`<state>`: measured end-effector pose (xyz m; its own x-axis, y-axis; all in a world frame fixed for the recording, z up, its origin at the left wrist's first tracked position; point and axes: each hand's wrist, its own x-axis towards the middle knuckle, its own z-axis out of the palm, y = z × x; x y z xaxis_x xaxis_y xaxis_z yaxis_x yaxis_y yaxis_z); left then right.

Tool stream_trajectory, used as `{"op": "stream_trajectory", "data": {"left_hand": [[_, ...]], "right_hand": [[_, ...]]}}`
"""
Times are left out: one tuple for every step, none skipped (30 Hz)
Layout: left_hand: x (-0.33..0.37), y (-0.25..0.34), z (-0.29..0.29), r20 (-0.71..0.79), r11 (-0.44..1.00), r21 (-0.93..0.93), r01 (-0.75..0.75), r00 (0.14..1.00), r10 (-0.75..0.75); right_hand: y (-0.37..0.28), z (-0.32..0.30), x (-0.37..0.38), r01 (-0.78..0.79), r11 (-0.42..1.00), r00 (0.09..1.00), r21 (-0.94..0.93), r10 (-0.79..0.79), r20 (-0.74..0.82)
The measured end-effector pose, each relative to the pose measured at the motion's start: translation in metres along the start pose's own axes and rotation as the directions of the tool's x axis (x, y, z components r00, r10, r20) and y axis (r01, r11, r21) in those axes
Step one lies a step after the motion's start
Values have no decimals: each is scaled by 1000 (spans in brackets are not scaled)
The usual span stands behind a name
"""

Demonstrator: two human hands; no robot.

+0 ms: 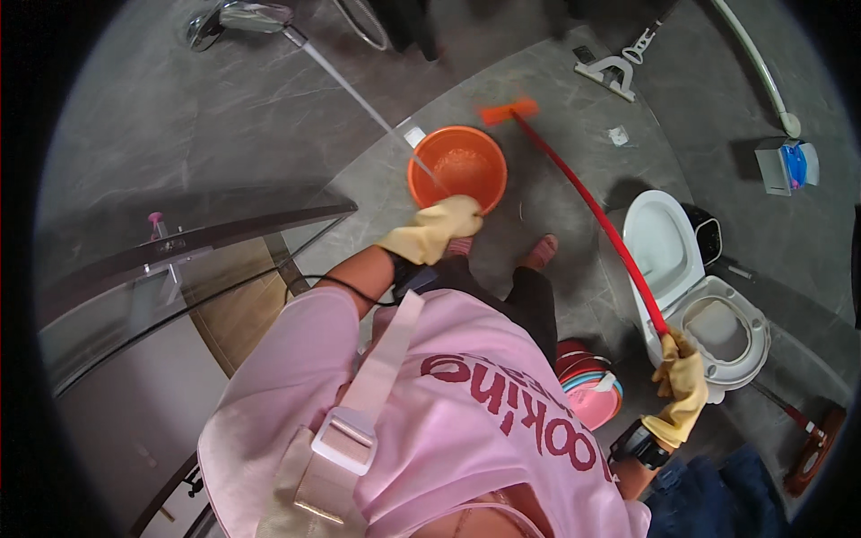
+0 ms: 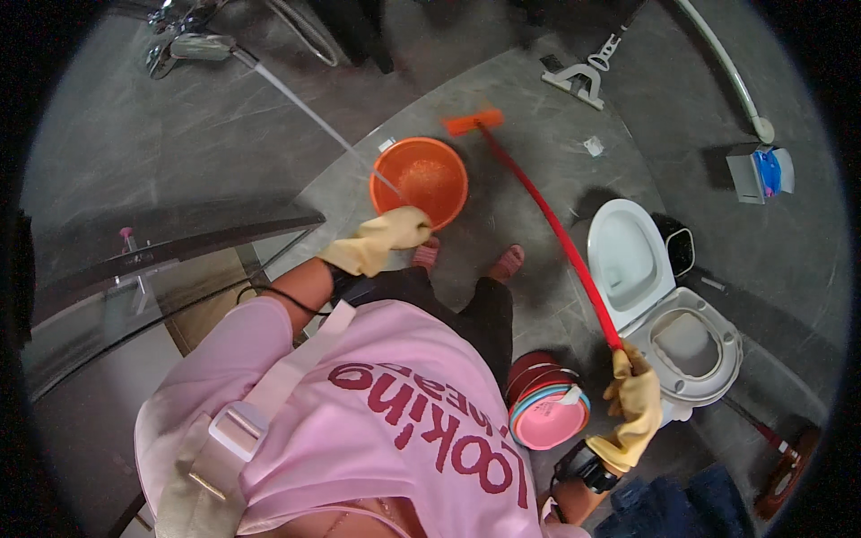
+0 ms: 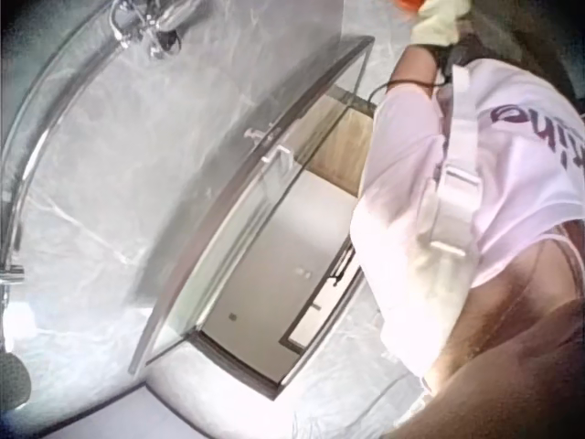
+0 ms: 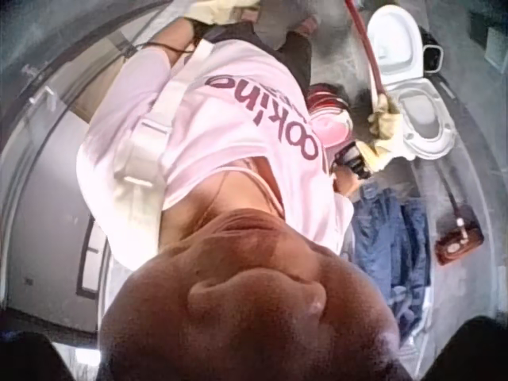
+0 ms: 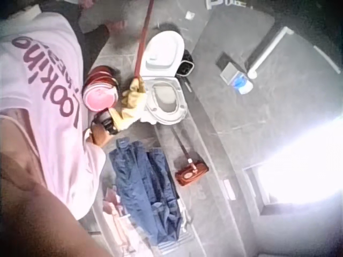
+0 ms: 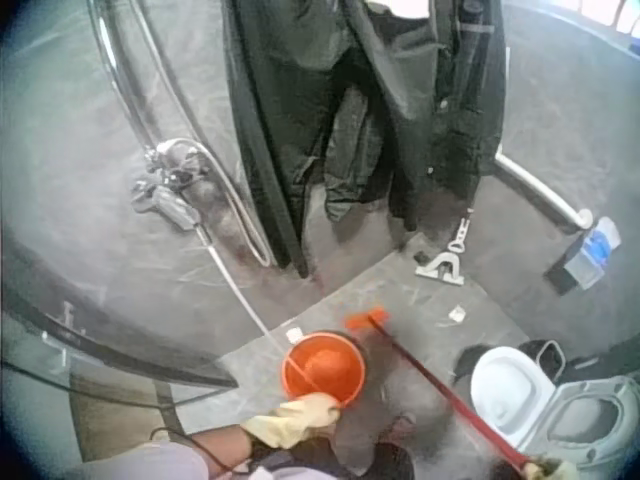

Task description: Clean the toilet and floor in a bathroom.

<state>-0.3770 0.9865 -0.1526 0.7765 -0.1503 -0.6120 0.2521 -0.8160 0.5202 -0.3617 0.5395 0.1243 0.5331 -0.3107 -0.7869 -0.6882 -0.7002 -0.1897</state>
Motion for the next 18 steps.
{"op": "stream_trajectory", "data": {"left_hand": [[-16, -28, -11, 54, 999, 30, 40, 998, -41], [-35, -65, -16, 22, 994, 62, 90, 996, -92], [-58, -74, -39, 4, 983, 98, 154, 988, -155], [-76, -97, -60, 56, 960, 125, 252, 964, -260], [-94, -112, -81, 0, 939, 109, 326, 945, -328], [-103, -139, -93, -160, 938, 83, 337, 933, -322], [-111, -154, -111, -322, 937, 57, 345, 895, -310], [-117, -165, -129, -359, 935, 67, 349, 882, -304], [-125, -160, -151, -536, 944, 46, 327, 806, -253], [-135, -147, -169, -685, 955, 20, 295, 700, -202], [-143, -134, -191, -708, 956, 26, 292, 681, -188], [-155, -119, -212, -796, 960, 55, 274, 593, -124], [-163, -110, -224, -867, 961, 80, 263, 495, -64], [-160, -115, -233, -924, 950, 226, 214, 356, 139], [-162, -105, -247, -928, 949, 231, 214, 343, 149], [-166, -87, -262, -926, 948, 280, 154, 305, 224], [-167, -71, -273, -918, 939, 331, 95, 264, 297], [-167, -62, -281, -911, 950, 309, 45, 300, 282]], "right_hand": [[5, 8, -7, -3, 999, 999, 45, 5, -34], [0, 19, -13, 8, 998, 999, 56, -6, -38], [-2, 27, -18, 10, 997, 998, 71, -7, -55], [1, 40, -19, 24, 997, 999, 75, -20, -50], [3, 55, -17, 62, 995, 996, 73, -58, -61], [0, 68, -15, 108, 991, 992, 81, -102, -77], [-13, 83, -20, 70, 990, 995, 122, -61, -76], [-21, 97, -25, 49, 985, 997, 164, -38, -69], [-26, 111, -26, 27, 977, 998, 211, -14, -61], [-29, 116, -31, 49, 985, 997, 163, -38, -72], [-32, 120, -34, 69, 991, 995, 116, -60, -84], [-34, 125, -41, 116, 990, 989, 80, -108, -100], [-37, 128, -47, 160, 986, 982, 36, -155, -112], [-42, 128, -57, 198, 980, 971, 3, -196, -134], [-46, 130, -65, 211, 977, 968, 11, -208, -140], [-48, 131, -71, 201, 980, 968, 9, -197, -158], [-49, 133, -76, 187, 982, 967, 7, -183, -176], [-53, 135, -79, 143, 989, 975, 43, -133, -179]]}}
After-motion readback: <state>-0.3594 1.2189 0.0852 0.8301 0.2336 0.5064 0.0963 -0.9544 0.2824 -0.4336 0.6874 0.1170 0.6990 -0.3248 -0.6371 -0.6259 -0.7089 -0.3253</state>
